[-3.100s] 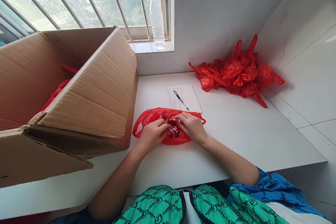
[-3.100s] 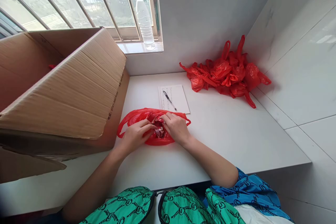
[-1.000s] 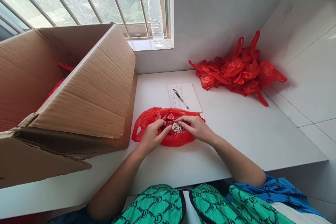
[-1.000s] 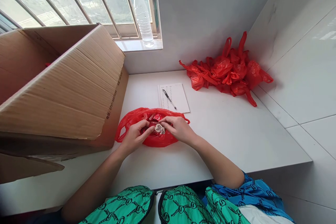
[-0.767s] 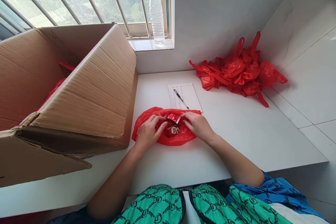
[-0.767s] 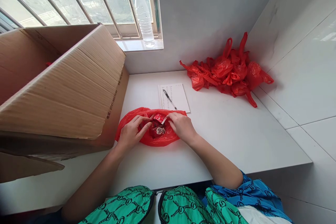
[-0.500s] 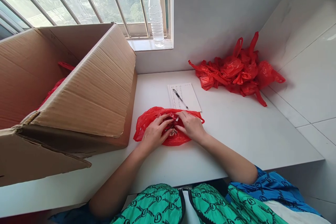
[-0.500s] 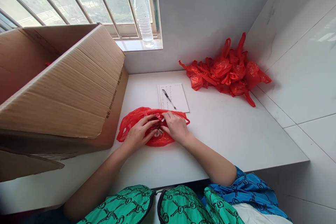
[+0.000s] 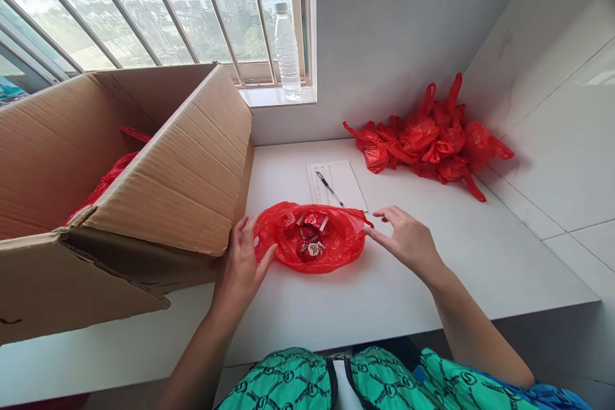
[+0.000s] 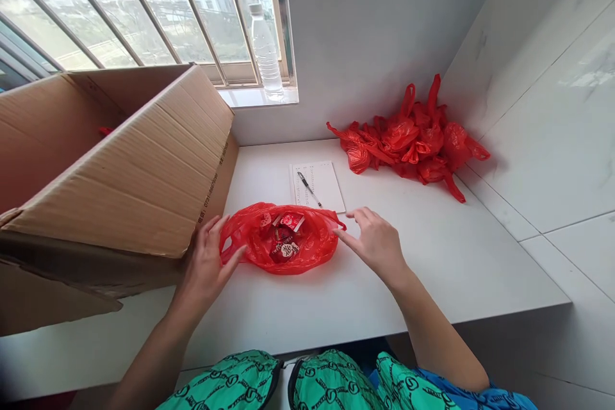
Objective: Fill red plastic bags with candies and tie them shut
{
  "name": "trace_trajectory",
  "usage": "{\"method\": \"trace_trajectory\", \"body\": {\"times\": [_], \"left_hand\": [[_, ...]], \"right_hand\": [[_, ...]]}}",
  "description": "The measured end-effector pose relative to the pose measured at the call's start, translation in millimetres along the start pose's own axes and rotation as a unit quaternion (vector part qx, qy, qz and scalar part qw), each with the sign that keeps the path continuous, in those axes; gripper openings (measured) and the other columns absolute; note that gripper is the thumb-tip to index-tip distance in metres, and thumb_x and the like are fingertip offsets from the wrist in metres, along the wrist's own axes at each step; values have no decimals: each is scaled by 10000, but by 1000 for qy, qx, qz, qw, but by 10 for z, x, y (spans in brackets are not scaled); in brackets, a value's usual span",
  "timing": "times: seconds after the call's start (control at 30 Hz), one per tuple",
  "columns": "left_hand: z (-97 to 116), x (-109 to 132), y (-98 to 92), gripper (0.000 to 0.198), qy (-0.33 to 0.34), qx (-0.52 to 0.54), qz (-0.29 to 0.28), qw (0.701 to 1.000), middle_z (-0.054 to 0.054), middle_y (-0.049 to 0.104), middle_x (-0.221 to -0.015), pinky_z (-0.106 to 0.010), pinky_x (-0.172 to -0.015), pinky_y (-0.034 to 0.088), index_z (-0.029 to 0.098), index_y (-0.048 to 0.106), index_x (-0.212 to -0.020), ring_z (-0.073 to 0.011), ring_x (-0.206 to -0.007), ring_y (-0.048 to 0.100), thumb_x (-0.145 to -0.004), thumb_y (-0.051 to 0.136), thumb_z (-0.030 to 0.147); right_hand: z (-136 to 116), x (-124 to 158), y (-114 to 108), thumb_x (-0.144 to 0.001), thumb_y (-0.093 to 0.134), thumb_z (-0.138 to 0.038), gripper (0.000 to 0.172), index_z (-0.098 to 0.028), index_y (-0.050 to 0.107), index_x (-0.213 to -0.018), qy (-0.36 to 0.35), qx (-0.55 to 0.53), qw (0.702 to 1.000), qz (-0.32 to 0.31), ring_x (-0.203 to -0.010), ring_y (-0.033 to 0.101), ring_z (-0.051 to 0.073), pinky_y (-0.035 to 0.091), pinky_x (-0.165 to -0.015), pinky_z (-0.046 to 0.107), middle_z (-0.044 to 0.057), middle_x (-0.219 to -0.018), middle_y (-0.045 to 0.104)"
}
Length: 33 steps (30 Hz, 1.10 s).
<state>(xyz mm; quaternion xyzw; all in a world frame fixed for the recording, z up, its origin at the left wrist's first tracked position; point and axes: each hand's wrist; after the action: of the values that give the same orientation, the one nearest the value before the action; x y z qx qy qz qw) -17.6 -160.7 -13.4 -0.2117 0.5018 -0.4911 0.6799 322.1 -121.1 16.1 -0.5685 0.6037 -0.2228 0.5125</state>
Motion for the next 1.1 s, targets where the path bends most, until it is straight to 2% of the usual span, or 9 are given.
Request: {"method": "trace_trajectory", "body": {"times": [0.1,0.2,0.4,0.57,0.67,0.77,0.87,0.97,1.1], "left_hand": [[-105,184,34,722,-25,-28,-40,999,-194,453,-1427,-531,-1032,448,188,197,-1533,-367,-1315,468,-926,550,355],[-66,236,-24,617,-36,-8,-68,997,-149,586,-1300,-438,-926,527,210,241,-1514,-307,-1170,601,-950,485,258],[495,20,-447,430,92,8,-14,996,-51,650,-1051,-297,-786,539,278,440,-1403,-178,-862,651,-975,477,256],[877,-424,-876,417,187,30,192,963,-15,652,-1068,-304,-845,551,307,563,-1302,-147,-895,642,-913,595,160],[934,-725,-1022,375,141,76,299,941,-5,664,-1029,-292,-780,568,277,606,-1247,-146,-915,646,-895,611,148],[947,-956,-1036,305,59,100,305,945,-7,664,-979,-249,-660,548,250,638,-1186,-135,-853,638,-884,632,204],[981,-1098,-952,269,19,131,259,957,2,626,-877,-201,-547,487,239,669,-1109,-92,-671,567,-843,691,269],[1069,-1157,-834,291,21,213,188,959,16,562,-812,-174,-502,451,252,658,-1124,-77,-610,511,-840,694,304],[1218,-1127,-699,315,75,328,55,940,8,566,-826,-192,-577,526,246,625,-1163,-110,-716,584,-852,671,263]], "right_hand": [[18,60,9,-924,563,-485,250,-257,664,-941,10,-66,995,-71,-810,672,210,494,-619,317,26,-953,705],[-26,-3,-97,-940,537,-447,228,-258,664,-924,0,-157,984,-86,-851,669,209,531,-715,344,35,-978,703],[-221,-385,-510,-883,610,-462,234,-235,603,-828,-32,-348,937,-21,-1097,628,251,520,-911,413,76,-1267,622],[-508,-799,-631,-927,525,-457,260,-243,527,-779,-24,-582,812,40,-1022,661,213,529,-925,422,36,-1147,680],[-639,-988,-585,-909,588,-463,240,-252,590,-795,-26,-698,710,85,-986,669,181,517,-979,393,-4,-943,700],[-710,-1087,-508,-872,667,-452,200,-256,650,-838,-35,-747,655,108,-899,677,147,523,-989,370,-20,-898,689],[-765,-1085,-452,-853,696,-433,219,-280,672,-1007,-65,-727,678,84,-915,671,147,557,-934,363,2,-1119,678],[-844,-1007,-417,-820,735,-401,501,-347,563,-1287,-118,-657,745,-13,-928,661,162,592,-812,349,19,-1430,514],[-966,-911,-307,-761,802,-348,727,-360,466,-1406,-166,-529,828,-82,-1054,623,201,549,-894,372,35,-1442,491]]}}
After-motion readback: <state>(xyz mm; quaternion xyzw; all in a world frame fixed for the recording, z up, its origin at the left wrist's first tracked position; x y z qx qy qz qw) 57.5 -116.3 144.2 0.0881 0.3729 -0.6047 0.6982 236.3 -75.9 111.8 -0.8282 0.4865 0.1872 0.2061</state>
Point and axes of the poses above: each hand's wrist, its own x-axis away from the middle knuckle, its own y-axis out of the palm, z = x × y
